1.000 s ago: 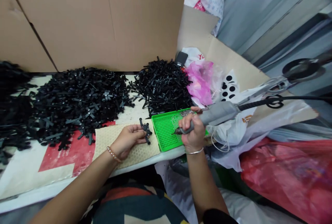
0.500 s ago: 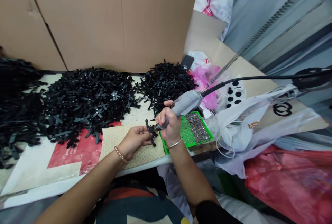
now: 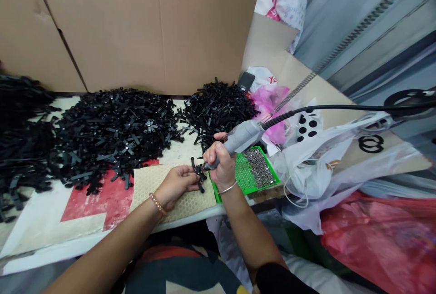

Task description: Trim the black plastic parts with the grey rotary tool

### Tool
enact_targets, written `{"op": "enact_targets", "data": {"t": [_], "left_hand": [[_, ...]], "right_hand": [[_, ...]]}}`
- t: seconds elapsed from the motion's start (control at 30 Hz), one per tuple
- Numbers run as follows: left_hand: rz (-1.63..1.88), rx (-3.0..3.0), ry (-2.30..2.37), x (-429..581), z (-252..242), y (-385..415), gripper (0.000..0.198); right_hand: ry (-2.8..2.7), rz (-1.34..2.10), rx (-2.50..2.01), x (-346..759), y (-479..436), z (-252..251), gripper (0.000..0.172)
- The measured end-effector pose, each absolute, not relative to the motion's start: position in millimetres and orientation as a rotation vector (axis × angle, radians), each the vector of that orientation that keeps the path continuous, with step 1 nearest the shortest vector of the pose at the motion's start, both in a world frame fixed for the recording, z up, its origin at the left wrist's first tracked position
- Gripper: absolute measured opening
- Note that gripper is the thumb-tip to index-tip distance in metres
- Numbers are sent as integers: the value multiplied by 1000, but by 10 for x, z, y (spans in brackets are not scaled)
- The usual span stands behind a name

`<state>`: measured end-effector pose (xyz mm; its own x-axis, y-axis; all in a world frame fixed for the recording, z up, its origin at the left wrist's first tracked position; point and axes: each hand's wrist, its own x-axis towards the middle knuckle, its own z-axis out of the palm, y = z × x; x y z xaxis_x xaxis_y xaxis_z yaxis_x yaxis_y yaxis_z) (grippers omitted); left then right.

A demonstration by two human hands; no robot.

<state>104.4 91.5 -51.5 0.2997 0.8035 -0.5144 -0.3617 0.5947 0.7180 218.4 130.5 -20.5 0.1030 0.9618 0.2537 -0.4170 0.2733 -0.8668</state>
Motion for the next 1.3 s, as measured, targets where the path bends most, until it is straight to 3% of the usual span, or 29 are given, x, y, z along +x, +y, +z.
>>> {"op": "enact_targets", "data": {"t": [0.2, 1.3], "left_hand": [[813, 544, 1003, 1048, -493, 913, 15], [799, 563, 998, 1051, -549, 936, 23]], "right_hand": [[-978, 1146, -713, 2192, 1298, -223, 32], [-1024, 1121, -589, 2185, 1242, -272, 22]]}}
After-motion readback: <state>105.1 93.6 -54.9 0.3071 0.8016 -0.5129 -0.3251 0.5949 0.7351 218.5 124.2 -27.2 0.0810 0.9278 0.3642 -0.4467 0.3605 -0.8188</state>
